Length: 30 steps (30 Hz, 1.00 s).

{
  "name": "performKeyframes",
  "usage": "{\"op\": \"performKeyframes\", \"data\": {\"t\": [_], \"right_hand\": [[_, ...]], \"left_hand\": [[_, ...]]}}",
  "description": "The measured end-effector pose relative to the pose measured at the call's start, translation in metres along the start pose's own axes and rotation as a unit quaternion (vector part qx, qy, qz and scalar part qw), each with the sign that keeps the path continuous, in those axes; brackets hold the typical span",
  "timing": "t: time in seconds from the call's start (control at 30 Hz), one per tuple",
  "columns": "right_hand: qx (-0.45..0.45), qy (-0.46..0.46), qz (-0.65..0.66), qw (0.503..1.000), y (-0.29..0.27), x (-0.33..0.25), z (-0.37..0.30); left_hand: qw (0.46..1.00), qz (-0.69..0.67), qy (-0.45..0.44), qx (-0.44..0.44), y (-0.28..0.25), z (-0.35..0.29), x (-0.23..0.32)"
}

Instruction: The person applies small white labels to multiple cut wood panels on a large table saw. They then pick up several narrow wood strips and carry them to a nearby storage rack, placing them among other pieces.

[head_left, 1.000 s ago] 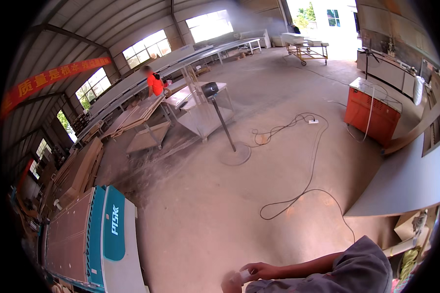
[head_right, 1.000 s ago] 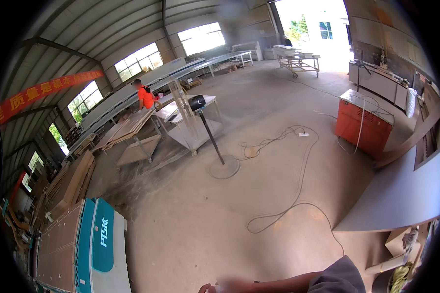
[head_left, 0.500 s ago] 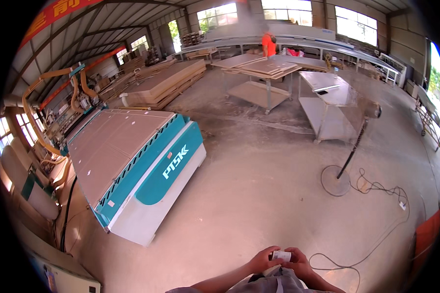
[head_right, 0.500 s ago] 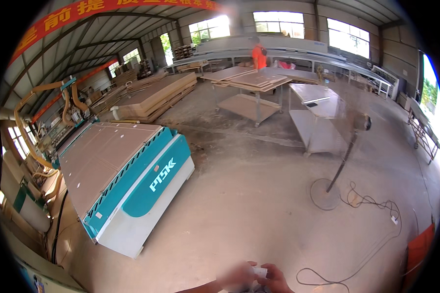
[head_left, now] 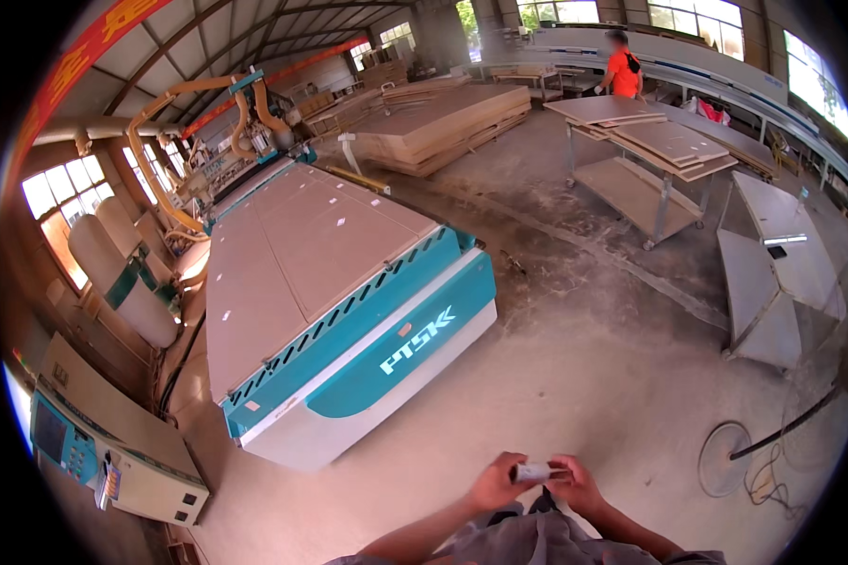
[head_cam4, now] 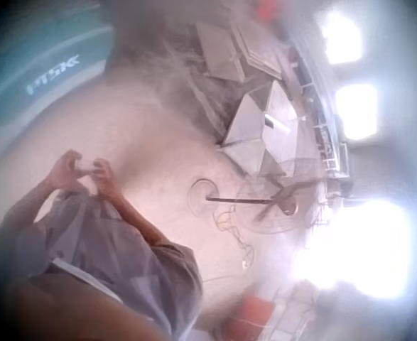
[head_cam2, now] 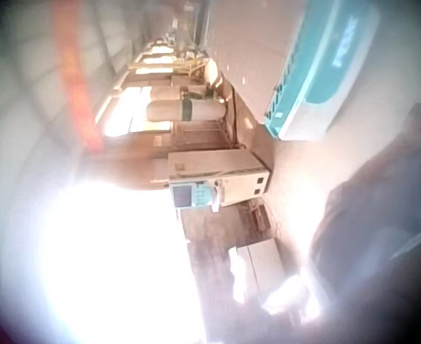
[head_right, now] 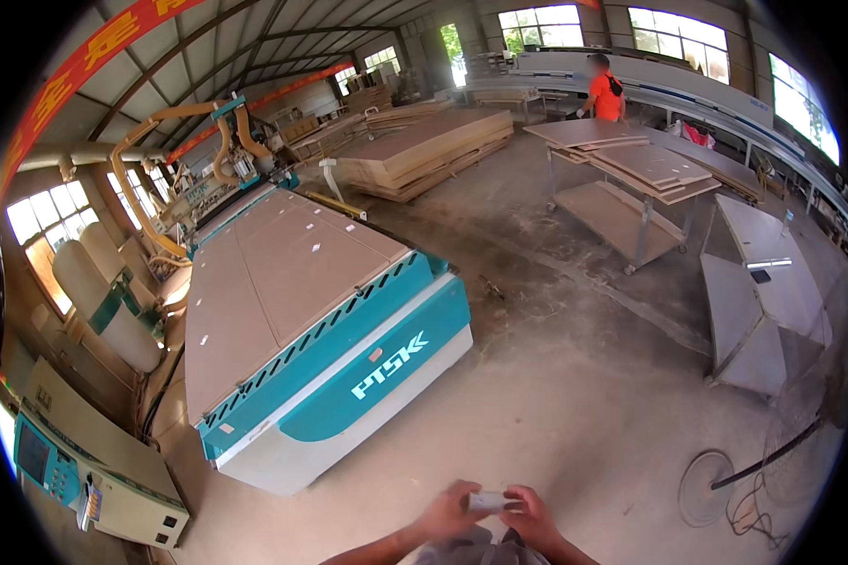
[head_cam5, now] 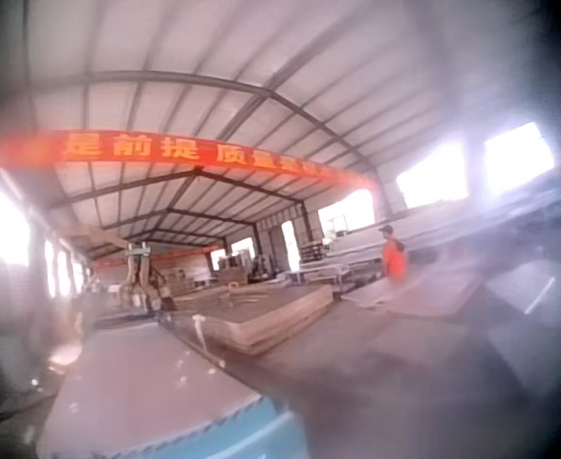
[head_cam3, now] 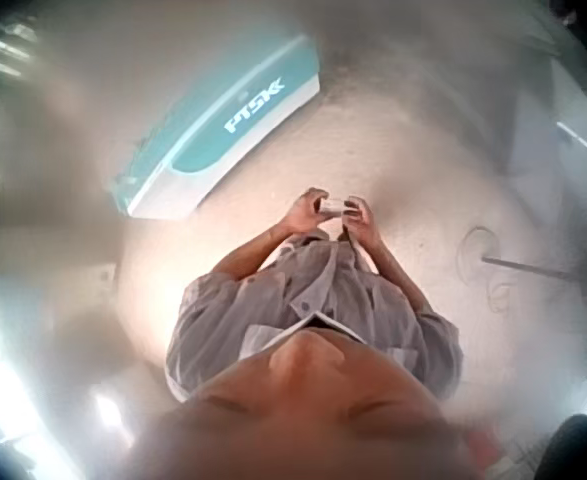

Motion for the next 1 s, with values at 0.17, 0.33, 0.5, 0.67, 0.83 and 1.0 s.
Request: {"op": "performKeyframes", "data": {"t": [0.17, 0.33, 0.5, 0.67, 0.83, 1.0], "right_hand": [[-0.078, -0.065, -0.147, 0.984, -0.05, -0.047, 0.174], [-0.006, 0.024, -0.239, 0.971, -0.134, 0.0, 0.299], [0.068, 0.13, -0.414, 0.898, -0.288, 0.098, 0.293], [0.309, 0.381, -0.251, 0.835, -0.419, 0.135, 0.244], [0.231, 0.5, -0.184, 0.814, -0.44, 0.151, 0.382], [0.102, 0.48, -0.106, 0.865, -0.546, 0.221, 0.597]], "left_hand": [[0.971, 0.095, -0.107, 0.189, -0.099, 0.155, -0.069], [0.915, 0.159, -0.183, 0.321, -0.188, 0.347, -0.142], [0.857, 0.15, -0.323, 0.373, -0.259, 0.506, -0.213], [0.812, 0.122, -0.394, 0.413, -0.282, 0.595, -0.243], [0.76, 0.071, -0.498, 0.412, -0.284, 0.636, -0.228], [0.704, 0.194, -0.382, 0.566, -0.285, 0.641, -0.18]]}}
Point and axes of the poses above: each hand's wrist, its own z-axis towards the middle knuckle, its own y-axis out of the palm, x = y × z, the point moved 1 cm from there along z, towards the middle knuckle, and after that the axes turned 8 degrees about -y, right-handed, at the moved point
